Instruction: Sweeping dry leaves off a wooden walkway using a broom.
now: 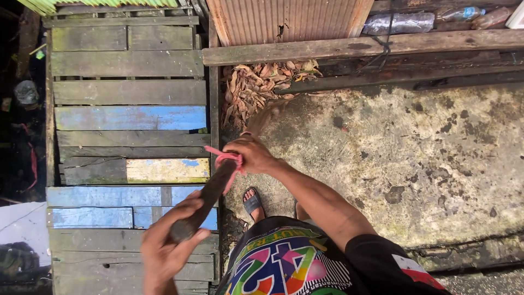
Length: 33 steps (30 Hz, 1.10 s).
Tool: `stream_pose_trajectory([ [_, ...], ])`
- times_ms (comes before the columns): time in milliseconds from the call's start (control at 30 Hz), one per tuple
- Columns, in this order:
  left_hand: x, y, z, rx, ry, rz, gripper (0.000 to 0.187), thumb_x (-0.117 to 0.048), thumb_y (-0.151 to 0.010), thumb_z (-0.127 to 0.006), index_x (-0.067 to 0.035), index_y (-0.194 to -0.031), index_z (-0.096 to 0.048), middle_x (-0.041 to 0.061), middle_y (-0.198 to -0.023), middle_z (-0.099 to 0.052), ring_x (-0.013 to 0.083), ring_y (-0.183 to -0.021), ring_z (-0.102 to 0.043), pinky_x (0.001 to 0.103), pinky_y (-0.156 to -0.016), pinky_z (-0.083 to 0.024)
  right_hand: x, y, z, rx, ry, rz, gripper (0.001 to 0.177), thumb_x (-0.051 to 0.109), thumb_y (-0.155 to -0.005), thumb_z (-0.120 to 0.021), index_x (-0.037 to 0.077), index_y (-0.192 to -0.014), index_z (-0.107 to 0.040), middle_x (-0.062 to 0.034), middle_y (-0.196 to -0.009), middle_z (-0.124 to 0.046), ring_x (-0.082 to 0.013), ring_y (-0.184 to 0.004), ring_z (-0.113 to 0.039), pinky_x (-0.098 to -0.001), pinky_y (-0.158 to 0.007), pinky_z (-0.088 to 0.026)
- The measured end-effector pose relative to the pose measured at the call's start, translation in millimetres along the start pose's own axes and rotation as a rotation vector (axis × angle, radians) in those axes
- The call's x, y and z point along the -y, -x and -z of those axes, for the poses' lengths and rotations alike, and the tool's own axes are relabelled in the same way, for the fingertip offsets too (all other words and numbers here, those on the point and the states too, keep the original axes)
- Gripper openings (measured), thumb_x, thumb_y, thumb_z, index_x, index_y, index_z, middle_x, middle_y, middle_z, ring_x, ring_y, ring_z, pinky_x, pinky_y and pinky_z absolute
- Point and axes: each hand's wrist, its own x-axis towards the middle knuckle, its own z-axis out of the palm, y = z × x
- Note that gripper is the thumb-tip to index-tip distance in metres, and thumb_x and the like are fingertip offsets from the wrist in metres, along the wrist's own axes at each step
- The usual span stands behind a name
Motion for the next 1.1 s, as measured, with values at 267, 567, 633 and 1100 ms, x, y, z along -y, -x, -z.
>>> stream_pose_trajectory([
  [267, 182.9, 164.4, 275.1, 0.386, -0.295, 0.215, 0.069, -0.046, -0.082, -0.07, -0.012, -0.141, -0.063, 0.023, -0.161, -0.049, 0.0361, -0.151, -0.048, 0.043, -0.126, -0.034, 88.9, -5.6, 84.2, -0.094, -0.034, 0.225, 0.038, 0.014, -0.071, -0.078, 0.007, -0.108, -0.069, -0.007, -0.1, -0.074, -0.0205, -0.097, -0.068, -0.0355, -0.084, -0.043],
  [567, 21.4, -7.0, -15.5, 0.025, 0.576, -0.133, 0.049, -0.008, -0.087, -0.08, -0.006, -0.132, -0.06, 0.022, -0.13, -0.067, 0.0549, -0.135, -0.06, 0.078, -0.127, -0.043, 41.5, 99.0, 170.3, 0.125, 0.031, -0.192, 0.057, 0.0, -0.066, -0.074, 0.005, -0.121, -0.062, -0.0149, -0.12, -0.069, -0.0313, -0.116, -0.063, -0.0585, -0.109, -0.043],
  [633, 31.6, -29.1, -59.6, 0.163, 0.521, -0.055, 0.046, -0.006, -0.088, -0.079, -0.003, -0.13, -0.06, 0.018, -0.131, -0.069, 0.0477, -0.132, -0.064, 0.066, -0.124, -0.047, 14.5, 128.9, 175.3, 0.054, 0.103, -0.261, 0.058, -0.009, -0.062, -0.072, 0.002, -0.118, -0.064, -0.0158, -0.113, -0.07, -0.0308, -0.109, -0.068, -0.0503, -0.099, -0.056],
  [1100, -33.4, -21.6, -100.1, 0.208, -0.073, 0.051, 0.043, -0.016, -0.081, -0.082, -0.002, -0.118, -0.066, 0.019, -0.131, -0.071, 0.0371, -0.134, -0.066, 0.047, -0.115, -0.054, -26.1, 97.1, 82.2, -0.121, -0.27, -0.01, 0.046, -0.009, -0.073, -0.081, 0.014, -0.11, -0.067, -0.0033, -0.09, -0.072, -0.0197, -0.084, -0.069, -0.0366, -0.087, -0.056],
])
